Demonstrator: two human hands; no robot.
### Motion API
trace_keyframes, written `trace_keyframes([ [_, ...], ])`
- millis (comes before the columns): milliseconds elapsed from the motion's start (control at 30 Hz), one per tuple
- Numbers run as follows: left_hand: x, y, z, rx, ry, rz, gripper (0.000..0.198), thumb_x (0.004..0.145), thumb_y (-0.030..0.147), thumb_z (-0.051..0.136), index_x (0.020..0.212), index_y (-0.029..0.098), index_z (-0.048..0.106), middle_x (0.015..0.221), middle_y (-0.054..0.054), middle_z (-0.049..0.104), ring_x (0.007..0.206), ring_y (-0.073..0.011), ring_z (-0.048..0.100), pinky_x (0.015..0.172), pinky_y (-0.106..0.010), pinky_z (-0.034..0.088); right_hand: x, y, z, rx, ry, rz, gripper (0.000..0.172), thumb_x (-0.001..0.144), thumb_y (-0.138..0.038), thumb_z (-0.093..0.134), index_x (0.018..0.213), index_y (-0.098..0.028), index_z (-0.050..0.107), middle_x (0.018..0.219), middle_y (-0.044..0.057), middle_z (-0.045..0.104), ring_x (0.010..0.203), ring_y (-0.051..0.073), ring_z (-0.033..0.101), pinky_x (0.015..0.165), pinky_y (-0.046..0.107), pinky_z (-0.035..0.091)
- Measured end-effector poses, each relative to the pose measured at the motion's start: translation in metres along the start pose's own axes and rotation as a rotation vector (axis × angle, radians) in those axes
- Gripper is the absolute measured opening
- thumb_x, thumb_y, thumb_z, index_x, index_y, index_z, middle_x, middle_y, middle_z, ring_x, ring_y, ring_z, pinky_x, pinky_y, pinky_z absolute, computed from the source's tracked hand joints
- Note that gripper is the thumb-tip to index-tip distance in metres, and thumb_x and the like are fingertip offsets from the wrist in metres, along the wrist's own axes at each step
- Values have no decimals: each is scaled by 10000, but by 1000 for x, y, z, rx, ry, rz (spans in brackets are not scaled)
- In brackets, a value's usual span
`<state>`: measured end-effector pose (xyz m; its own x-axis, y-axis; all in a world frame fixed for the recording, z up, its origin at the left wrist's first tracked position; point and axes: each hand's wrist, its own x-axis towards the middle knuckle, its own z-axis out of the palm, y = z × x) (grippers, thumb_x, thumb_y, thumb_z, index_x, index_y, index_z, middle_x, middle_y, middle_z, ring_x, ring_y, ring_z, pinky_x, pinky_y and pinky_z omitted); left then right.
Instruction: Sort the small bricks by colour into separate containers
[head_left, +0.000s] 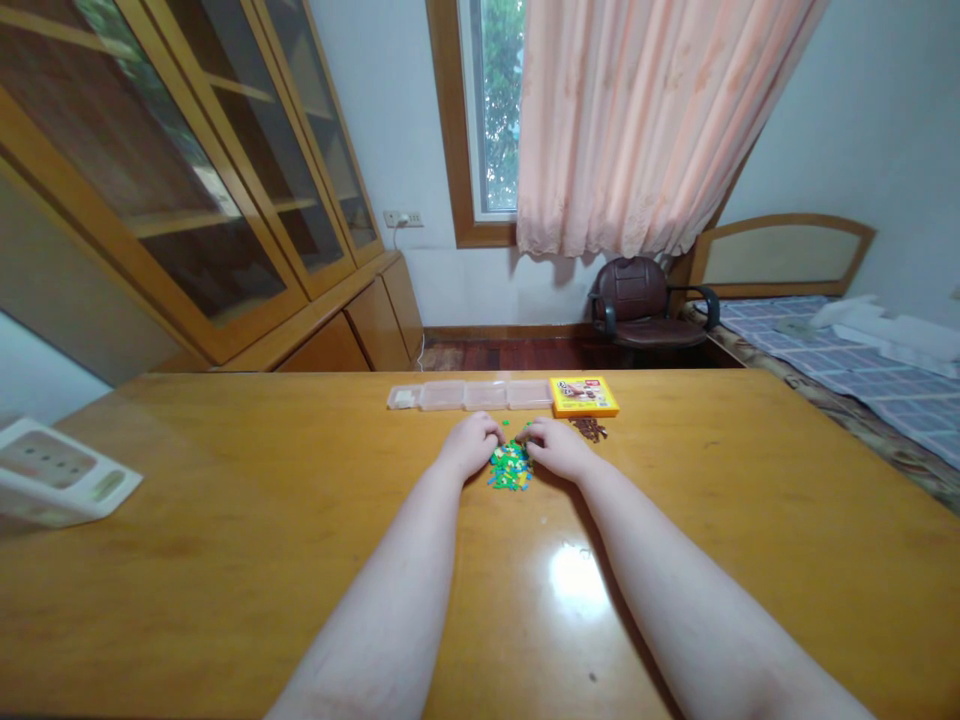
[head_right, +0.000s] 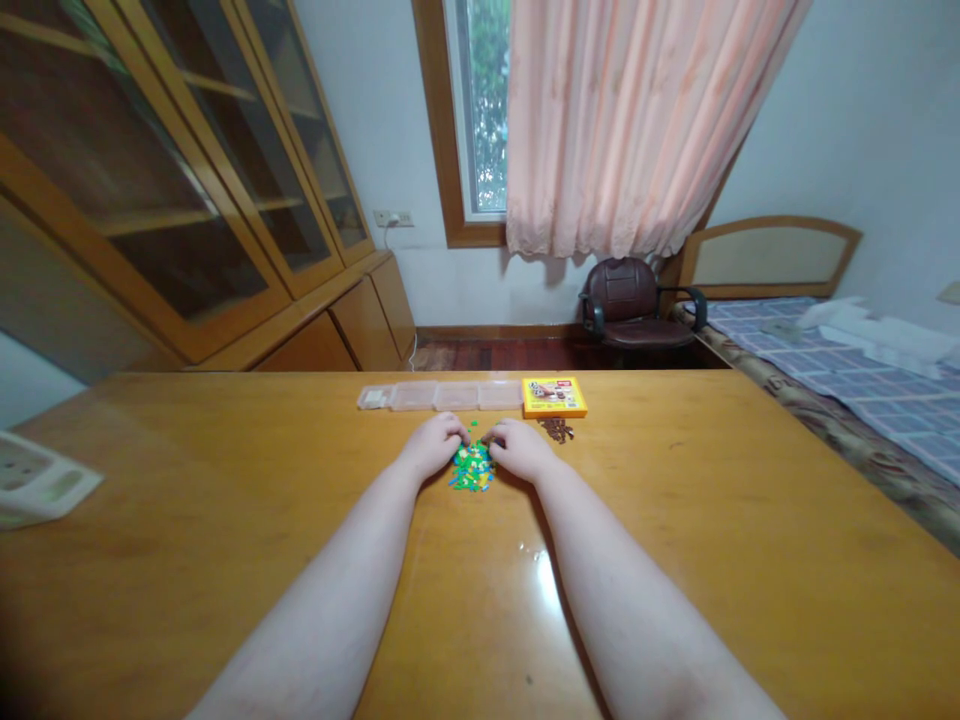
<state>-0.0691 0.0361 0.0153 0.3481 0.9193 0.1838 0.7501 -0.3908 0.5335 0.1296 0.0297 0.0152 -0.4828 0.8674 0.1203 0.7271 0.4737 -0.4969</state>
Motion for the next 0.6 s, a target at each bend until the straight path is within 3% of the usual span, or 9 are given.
trace_keyframes([
  [200,1,-2,1,23,-17,-14,293,735,137,459,816,207,732,904,-37,638,857,-172,585,817,-279,448,-1,3,0,57,52,39,261,786,-160,470,883,-187,711,871,42,656,834,158,575,778,239,423],
  [400,1,-2,-1,59,11,-85,255,734,151,459,721,191,711,869,-43,636,833,-179,579,789,-282,449,-3,1,-1,104,12,-66,251,772,-155,501,859,-200,732,814,24,619,771,142,564,736,222,419],
  [600,0,0,-2,-20,36,-13,265,725,142,445,669,186,700,846,-33,612,815,-162,565,801,-277,444,-2,-2,-3,-26,44,19,307,814,-212,491,1028,-219,711,868,47,631,819,161,563,779,246,405],
])
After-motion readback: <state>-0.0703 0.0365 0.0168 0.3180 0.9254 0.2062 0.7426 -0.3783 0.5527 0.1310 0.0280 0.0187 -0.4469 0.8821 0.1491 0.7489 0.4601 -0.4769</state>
